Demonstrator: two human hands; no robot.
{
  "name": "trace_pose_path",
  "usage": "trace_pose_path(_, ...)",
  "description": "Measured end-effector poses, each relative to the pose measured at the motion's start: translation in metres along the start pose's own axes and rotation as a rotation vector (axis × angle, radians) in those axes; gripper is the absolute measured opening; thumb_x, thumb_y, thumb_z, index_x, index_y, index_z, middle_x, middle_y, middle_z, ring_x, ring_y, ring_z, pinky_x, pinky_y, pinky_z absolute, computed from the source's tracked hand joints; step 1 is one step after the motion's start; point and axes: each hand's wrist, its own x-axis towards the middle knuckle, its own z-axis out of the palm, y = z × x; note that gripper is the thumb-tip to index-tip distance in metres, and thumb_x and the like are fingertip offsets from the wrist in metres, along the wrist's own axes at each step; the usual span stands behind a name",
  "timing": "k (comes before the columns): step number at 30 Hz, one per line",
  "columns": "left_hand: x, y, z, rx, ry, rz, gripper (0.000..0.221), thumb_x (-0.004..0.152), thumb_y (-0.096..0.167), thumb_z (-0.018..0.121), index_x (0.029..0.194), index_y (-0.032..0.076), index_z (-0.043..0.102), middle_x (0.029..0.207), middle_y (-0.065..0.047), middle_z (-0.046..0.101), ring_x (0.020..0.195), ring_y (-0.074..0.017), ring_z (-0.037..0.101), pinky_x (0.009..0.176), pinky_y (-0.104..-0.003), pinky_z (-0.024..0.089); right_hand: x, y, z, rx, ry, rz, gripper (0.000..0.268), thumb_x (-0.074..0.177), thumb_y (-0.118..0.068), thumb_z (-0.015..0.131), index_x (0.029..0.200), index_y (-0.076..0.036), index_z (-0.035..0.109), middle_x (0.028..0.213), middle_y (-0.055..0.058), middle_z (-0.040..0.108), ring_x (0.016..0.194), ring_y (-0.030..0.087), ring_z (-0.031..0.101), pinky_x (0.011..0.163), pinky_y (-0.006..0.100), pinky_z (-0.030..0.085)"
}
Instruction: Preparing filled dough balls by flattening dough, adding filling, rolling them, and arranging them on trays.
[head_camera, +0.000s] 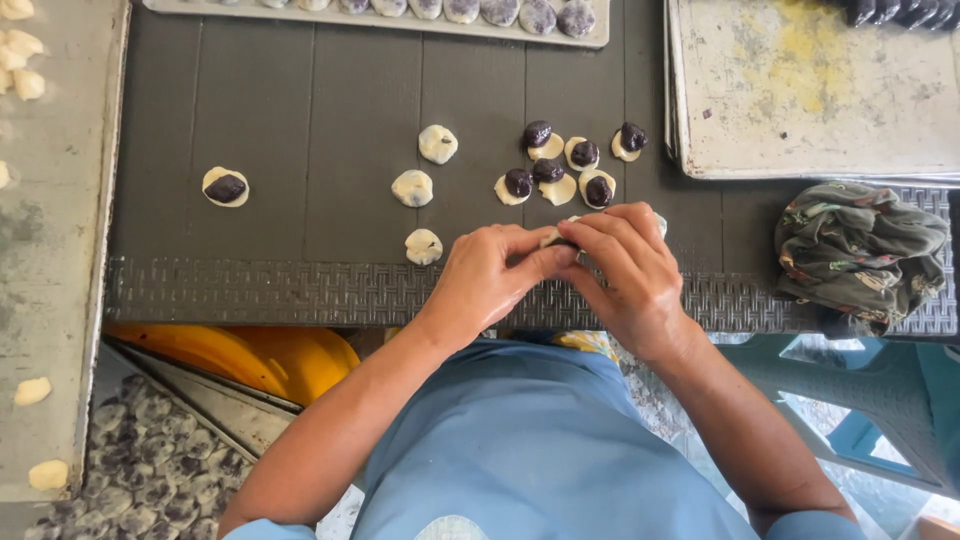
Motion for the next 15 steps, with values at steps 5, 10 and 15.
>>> trace_pose_path(5,-0.001,0.003,0.005,-0.182,0.029,0.035,0.029,0.09,0.038,0.066,0.112,0.02,0.072,0.099,-0.01,0.075,0.086,-0.026,0.073,0.072,-0.034,0.061,0.008,-0.008,0.004,0.09,0.082,0.041,0.011,0.085,0.001,0.076,0.094,0.004,0.072,0.09,0.015,0.069,0.078,0.032,0.062,0.071,0.039,0.055)
trace_pose_path(10,0.009,-0.03,0.021,-0.698,0.126,-0.039,0.022,0.091,0.016,0.069,0.108,0.002,0.072,0.087,-0.015,0.072,0.071,-0.0155,0.067,0.06,-0.03,0.064,0.018,-0.017,-0.009,0.229,0.009,0.182,0.015,0.088,0.006,0.069,0.102,0.007,0.071,0.096,0.015,0.072,0.085,0.031,0.066,0.073,0.039,0.056)
trace_pose_path(15,0.007,-0.032,0.016,-0.97,-0.036,-0.277,0.018,0.09,0.011,0.069,0.097,-0.004,0.065,0.06,-0.012,0.06,0.05,-0.0172,0.065,0.05,-0.031,0.062,0.008,-0.017,-0.011,0.121,0.016,-0.022,0.018,0.082,0.001,0.076,0.098,0.007,0.071,0.092,0.017,0.069,0.076,0.033,0.061,0.07,0.039,0.054)
